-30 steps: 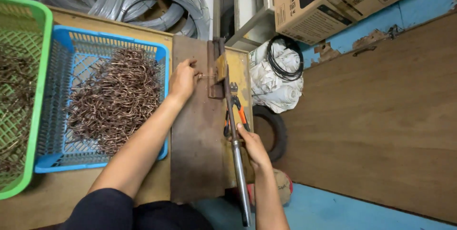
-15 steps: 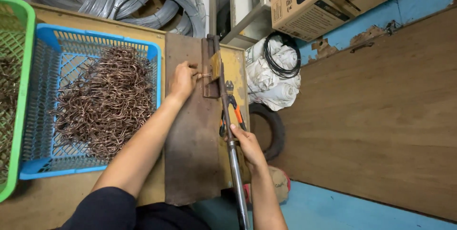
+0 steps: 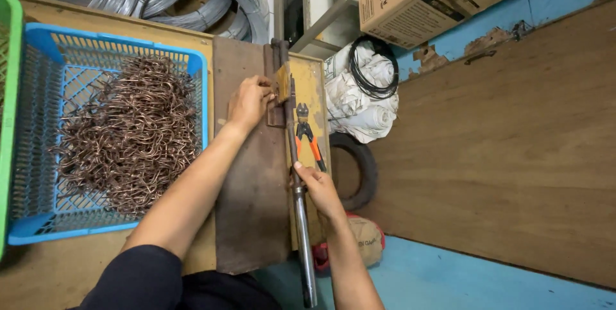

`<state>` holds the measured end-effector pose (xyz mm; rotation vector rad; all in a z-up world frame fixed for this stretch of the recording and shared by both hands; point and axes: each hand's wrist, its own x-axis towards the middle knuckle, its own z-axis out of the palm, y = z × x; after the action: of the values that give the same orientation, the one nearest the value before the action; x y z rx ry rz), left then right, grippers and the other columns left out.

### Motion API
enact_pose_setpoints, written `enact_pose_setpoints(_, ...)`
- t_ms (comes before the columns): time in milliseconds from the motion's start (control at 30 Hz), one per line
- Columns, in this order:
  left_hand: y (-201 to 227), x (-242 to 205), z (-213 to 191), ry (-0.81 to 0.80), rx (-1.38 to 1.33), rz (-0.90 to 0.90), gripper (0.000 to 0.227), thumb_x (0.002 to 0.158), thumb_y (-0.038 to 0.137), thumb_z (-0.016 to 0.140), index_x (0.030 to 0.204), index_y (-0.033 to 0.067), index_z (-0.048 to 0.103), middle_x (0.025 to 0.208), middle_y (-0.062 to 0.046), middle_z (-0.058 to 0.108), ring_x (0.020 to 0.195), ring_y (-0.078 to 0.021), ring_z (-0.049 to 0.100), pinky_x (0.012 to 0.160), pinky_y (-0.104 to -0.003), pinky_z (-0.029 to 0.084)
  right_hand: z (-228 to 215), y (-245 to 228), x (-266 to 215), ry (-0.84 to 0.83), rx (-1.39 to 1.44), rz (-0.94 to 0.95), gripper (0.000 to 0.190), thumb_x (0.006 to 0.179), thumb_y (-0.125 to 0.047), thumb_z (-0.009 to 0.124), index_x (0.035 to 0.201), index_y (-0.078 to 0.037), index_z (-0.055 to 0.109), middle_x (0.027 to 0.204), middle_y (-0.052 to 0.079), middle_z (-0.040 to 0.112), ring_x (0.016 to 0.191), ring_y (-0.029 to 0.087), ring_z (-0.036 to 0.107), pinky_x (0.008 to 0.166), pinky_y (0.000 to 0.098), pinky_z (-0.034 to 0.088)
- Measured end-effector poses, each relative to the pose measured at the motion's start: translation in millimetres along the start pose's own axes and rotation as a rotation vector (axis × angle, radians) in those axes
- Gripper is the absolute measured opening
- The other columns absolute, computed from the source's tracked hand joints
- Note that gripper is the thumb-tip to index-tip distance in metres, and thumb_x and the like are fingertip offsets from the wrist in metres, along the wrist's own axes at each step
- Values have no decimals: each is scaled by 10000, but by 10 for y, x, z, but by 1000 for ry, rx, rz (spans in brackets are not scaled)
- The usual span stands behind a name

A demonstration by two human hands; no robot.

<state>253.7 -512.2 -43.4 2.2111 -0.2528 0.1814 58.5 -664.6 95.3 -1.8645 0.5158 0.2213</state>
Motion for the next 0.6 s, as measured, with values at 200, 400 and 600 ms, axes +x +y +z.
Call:
enact_pose_setpoints(200, -43, 51, -1, 6, 32, 40, 113, 926, 336, 746, 976, 253, 804, 1196, 47, 691, 1168, -225, 636, 904, -418, 588, -15, 281, 102, -14, 32, 30, 449, 980, -379, 732, 669, -56, 698, 638, 61, 596, 637, 173, 556, 602, 287, 463)
enact_pose_setpoints(400, 45, 56, -97, 23, 147, 109, 107, 903, 313, 763, 983, 261, 813, 1512, -23, 561, 1474, -345, 396, 1192, -681, 155, 22, 473, 137, -88, 108, 170, 556, 1016, -534, 599, 815, -33, 732, 658, 97, 623, 601, 203, 647, 492, 301, 539)
enact_pose_setpoints(600, 548, -63, -594, 16, 140, 71, 163, 989, 154, 663, 1086, 115, 788, 1652, -88, 453, 1605, -308, 155, 1186, -669, -148, 103, 191, 180, -402, 295, 436, 889, 996, -774, 304, 1359, 2, 538, 1267, 256, 644, 1176, 376, 672, 838, 604, 564)
